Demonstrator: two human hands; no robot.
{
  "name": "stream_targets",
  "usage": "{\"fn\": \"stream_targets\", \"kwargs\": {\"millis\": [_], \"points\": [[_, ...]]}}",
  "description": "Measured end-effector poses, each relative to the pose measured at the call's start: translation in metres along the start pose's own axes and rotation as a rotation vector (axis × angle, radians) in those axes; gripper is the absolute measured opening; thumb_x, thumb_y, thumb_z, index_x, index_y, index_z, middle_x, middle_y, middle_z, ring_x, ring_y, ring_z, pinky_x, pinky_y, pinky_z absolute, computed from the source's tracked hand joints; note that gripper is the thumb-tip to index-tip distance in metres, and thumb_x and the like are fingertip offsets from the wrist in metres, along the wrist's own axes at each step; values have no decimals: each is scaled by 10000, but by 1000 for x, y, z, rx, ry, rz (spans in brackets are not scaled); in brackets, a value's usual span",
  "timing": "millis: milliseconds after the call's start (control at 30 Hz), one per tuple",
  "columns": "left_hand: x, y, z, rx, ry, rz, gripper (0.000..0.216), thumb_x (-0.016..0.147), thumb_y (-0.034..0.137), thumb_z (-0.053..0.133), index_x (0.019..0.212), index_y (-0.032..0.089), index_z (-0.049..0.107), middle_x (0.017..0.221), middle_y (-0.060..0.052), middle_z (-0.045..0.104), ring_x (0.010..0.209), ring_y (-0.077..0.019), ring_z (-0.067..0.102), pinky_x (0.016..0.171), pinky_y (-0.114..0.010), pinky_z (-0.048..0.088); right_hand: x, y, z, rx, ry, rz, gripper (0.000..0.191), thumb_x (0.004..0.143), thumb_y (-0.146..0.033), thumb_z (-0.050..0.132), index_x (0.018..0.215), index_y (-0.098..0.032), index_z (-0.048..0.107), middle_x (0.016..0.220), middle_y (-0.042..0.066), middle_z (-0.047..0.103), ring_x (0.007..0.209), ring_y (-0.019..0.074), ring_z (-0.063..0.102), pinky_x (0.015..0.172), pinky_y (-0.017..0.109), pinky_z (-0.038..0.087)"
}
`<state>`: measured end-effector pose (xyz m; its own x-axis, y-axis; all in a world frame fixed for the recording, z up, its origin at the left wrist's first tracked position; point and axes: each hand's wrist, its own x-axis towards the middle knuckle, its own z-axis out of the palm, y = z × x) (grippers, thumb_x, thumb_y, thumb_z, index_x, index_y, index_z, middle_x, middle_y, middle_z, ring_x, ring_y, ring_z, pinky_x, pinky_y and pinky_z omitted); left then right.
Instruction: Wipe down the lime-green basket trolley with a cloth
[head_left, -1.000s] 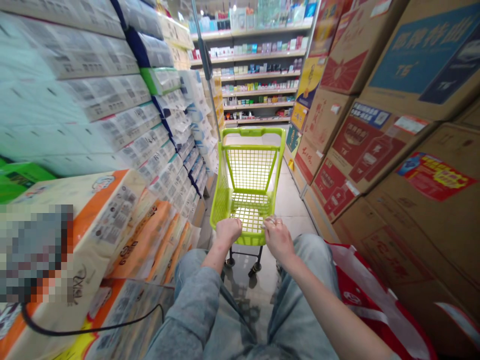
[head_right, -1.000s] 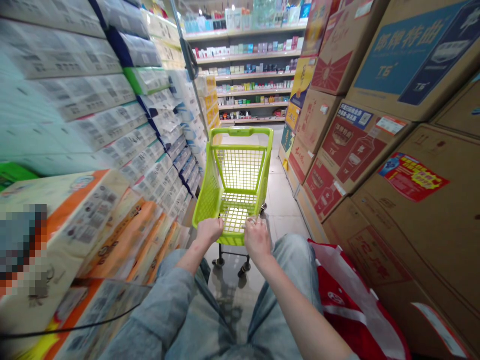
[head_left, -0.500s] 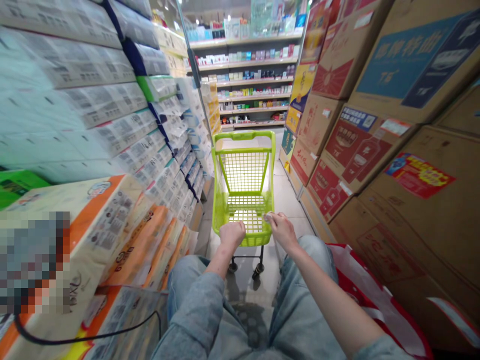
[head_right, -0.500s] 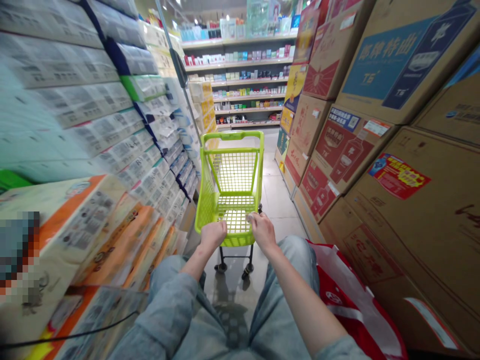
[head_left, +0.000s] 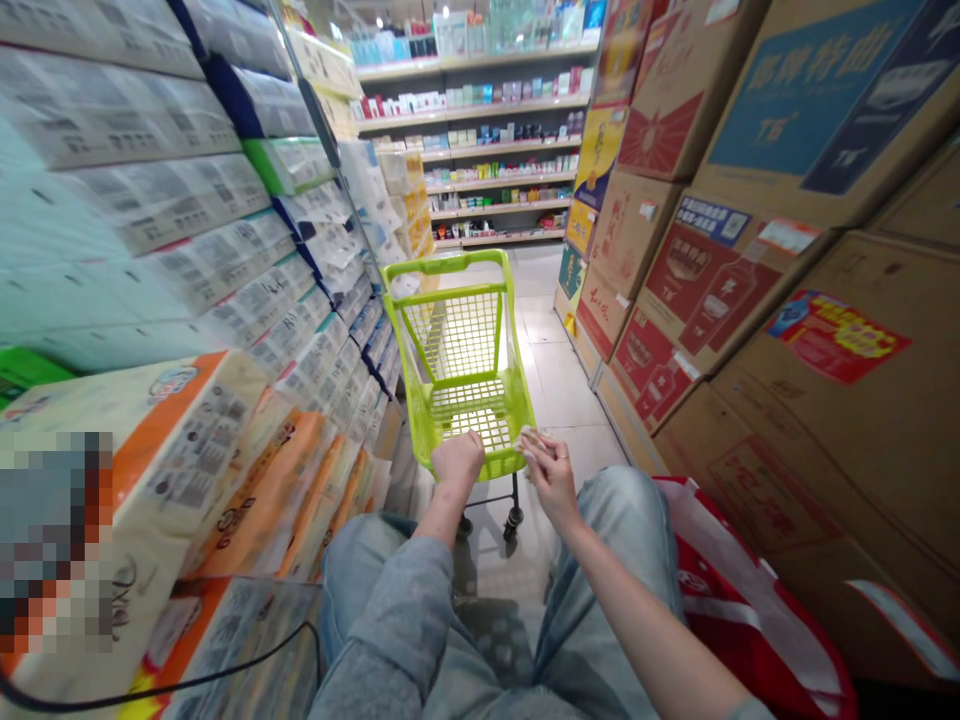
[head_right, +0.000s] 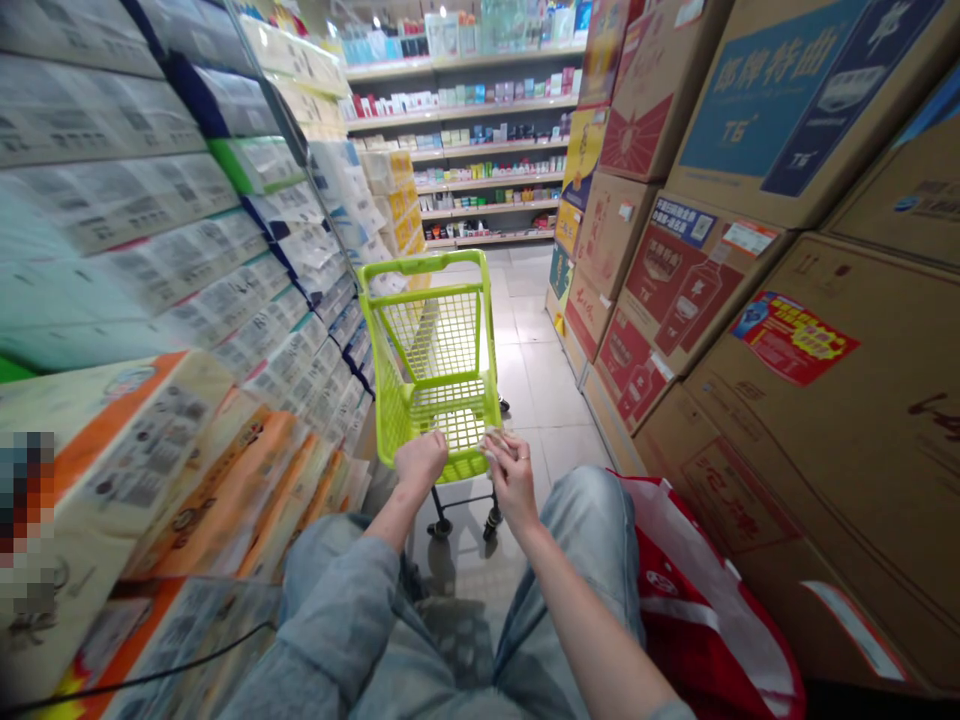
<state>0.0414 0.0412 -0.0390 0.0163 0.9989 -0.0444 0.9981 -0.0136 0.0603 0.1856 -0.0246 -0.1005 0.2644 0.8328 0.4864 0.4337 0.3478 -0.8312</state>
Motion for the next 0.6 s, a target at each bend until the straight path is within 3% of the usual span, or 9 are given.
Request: {"fn": "stream_targets", "kwargs": {"millis": [100,200,333,467,600], "points": [[1,-1,-3,12,-36,58,558,930,313,179,916,146,711,906,-126,716,882,-260,672,705,-335,483,-26,2,6,26,-49,50,295,906,-354,462,1085,-258,677,1056,87,567,1076,193,559,964,387,462],[3,-5,-8,19,-116,132,597,940,372,156,912,146,707,951,-129,712,931,-256,661,743,-334,481,-33,11,4,7,44,159,317,907,-368,442,1091,-250,670,1073,89,580,1058,189,559,968,397,457],[8,-14,-11,47,-195,191,656,941,458,124,918,141,698,995,-146,700,983,-262,646,783,-337,478,-4,28,-7,-15,174,240,369,893,-385,429,1150,-223,639,1127,103,566,1073,198,544,978,420,440],[10,-20,-13,128,-227,286,630,954,411,100,954,143,670,993,-155,694,975,-256,647,791,-362,483,37,32,-3,-1,105,252,383,862,-391,465,1146,-210,645,1100,102,559,1019,197,547,924,413,476],[11,-20,-14,144,-260,353,536,961,372,145,1017,161,635,1021,-137,687,1001,-226,634,842,-361,467,40,27,18,66,115,291,415,864,-383,447,1192,-195,619,1103,112,525,943,181,561,799,349,534]]}}
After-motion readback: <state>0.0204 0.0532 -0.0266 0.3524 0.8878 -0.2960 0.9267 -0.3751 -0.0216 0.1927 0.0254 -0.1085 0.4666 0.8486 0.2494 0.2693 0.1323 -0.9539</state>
